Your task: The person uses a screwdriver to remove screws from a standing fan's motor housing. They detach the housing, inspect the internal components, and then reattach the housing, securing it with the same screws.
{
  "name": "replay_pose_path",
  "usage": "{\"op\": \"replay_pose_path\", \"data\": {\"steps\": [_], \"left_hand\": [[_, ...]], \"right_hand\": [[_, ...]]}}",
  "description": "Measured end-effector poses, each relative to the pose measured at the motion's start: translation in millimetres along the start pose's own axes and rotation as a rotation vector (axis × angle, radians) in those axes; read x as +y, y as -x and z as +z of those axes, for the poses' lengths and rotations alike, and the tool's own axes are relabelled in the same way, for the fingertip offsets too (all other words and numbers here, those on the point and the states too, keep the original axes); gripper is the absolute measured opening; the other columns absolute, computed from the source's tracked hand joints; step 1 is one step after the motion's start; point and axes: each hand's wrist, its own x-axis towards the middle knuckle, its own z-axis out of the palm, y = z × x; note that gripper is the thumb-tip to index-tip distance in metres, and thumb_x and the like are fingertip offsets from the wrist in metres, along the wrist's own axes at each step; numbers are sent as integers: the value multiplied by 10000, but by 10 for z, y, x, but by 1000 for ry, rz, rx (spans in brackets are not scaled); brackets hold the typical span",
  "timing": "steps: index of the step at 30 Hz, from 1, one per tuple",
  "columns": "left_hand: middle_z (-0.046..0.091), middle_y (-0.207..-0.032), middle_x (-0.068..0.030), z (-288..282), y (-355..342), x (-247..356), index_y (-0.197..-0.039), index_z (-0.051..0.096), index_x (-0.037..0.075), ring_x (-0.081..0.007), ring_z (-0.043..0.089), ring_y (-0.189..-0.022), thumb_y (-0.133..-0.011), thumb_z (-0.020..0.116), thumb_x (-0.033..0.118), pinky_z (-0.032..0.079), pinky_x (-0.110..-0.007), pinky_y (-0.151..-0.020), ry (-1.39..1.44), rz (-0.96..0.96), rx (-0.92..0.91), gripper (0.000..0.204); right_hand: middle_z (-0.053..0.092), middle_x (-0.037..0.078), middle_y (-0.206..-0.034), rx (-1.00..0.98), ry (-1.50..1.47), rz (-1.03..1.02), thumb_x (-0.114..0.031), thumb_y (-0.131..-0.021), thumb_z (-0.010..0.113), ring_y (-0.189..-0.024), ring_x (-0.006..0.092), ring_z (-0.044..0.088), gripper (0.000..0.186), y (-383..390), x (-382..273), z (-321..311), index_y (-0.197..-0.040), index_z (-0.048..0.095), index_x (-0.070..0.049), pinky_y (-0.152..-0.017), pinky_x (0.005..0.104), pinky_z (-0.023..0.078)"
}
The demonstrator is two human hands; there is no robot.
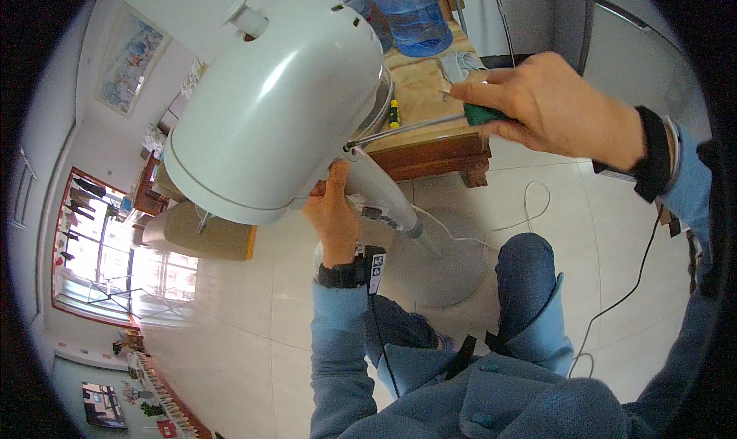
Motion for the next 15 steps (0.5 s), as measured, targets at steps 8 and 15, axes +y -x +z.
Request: {"op": "replay_pose_path", "data": {"steps": [8,15], "left_hand": [[636,-883,-16,29,10,37,-930,650,-8,-87,544,-773,-812,729,94,419,-224,-701,0,-42,34,174],[588,-768,20,63,11,90,-823,655,2,-65,460,-643,-815,732,121,339,-216,-567,-109,-9,33,142]], "right_hand": [[610,9,-689,-739,-1649,314,-348,-899,592,-562,77,544,361,82,93,168,-1026,592,-10,-509,243,447],[574,53,-711,109,236,-85,-158,-800,660,-574,153,592,274,4,81,23,-1014,550,-28,-529,254,482]]}}
